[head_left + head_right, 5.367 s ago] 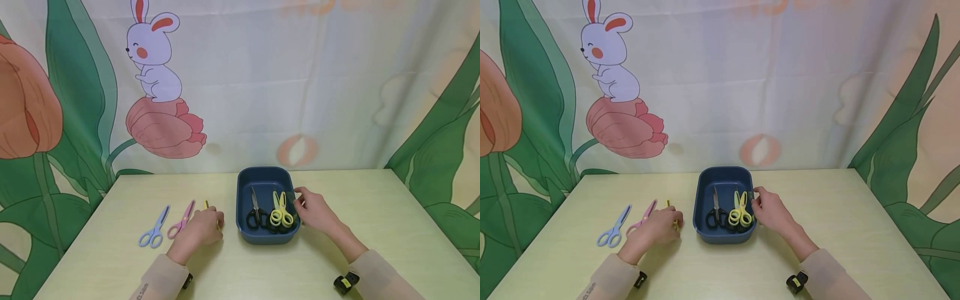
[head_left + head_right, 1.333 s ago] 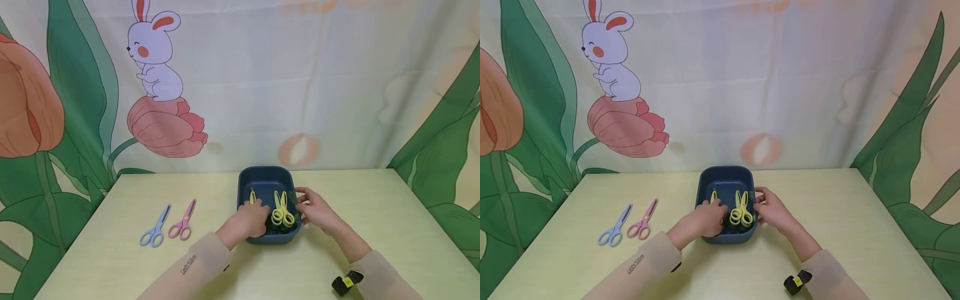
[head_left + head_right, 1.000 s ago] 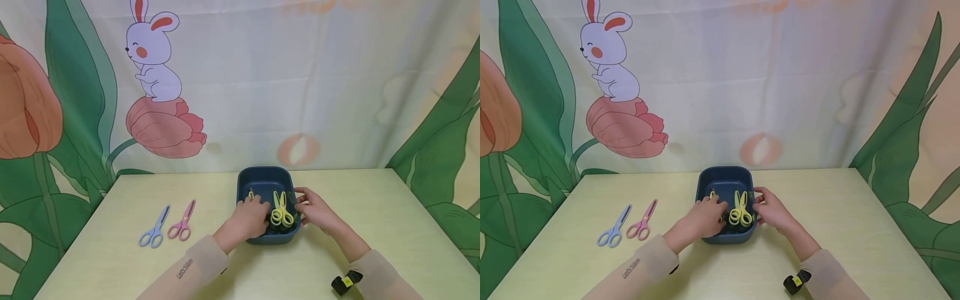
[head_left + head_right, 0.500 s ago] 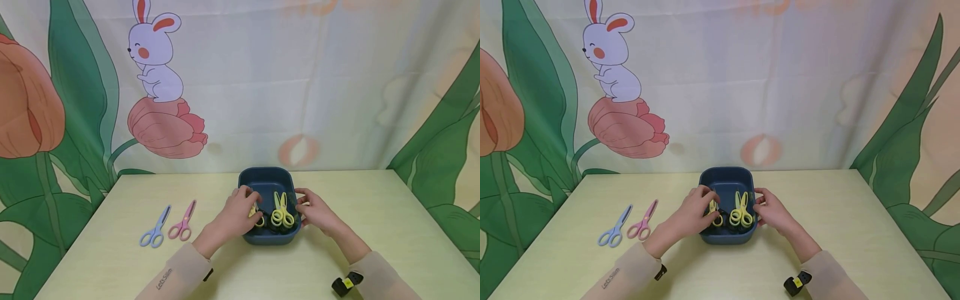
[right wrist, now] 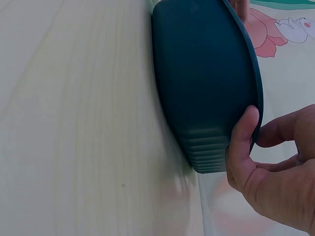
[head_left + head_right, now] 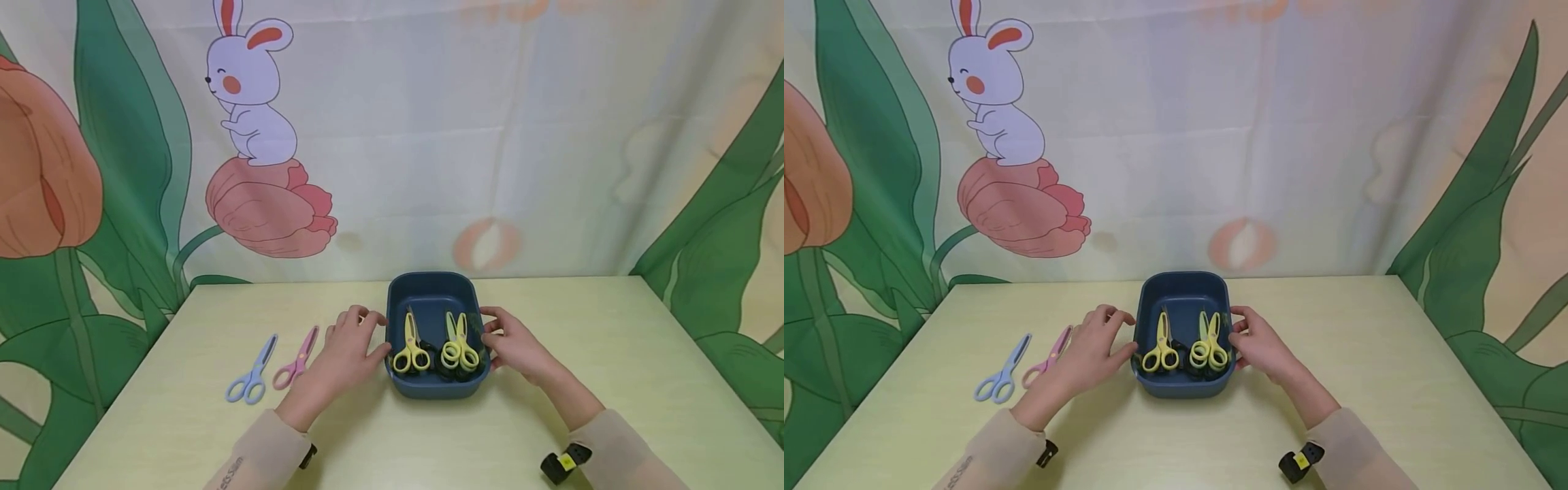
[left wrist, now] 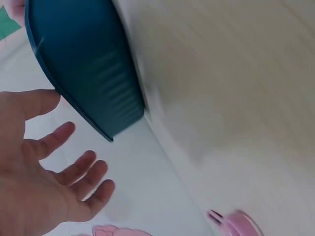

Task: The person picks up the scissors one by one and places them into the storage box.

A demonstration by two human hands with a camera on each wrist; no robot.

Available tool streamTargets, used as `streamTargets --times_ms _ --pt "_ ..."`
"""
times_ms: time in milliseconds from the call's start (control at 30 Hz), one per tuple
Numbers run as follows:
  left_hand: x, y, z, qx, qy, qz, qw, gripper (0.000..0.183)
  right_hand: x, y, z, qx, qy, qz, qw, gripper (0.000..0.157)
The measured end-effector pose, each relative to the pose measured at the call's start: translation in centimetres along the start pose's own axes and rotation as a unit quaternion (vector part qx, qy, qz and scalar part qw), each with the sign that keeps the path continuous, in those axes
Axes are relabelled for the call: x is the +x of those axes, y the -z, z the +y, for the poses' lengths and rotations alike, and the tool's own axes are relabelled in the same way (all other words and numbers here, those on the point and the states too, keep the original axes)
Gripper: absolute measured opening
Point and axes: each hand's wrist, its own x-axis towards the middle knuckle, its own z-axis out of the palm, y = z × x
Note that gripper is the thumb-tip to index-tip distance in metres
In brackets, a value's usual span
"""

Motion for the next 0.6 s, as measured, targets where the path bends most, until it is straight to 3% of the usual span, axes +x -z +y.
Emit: streamTargets --times_ms 367,600 --pt "-1.7 0.8 -3.0 0.008 0.052 -0.028 0.9982 0.035 0.0 -0.2 0.0 0.006 -0.002 0.002 1.000 0.058" --pt "-2.7 1.6 -4.4 0.027 0.094 -0.080 0.9920 0.038 0.0 0.0 -0.1 0.008 0.003 0.001 1.000 0.057"
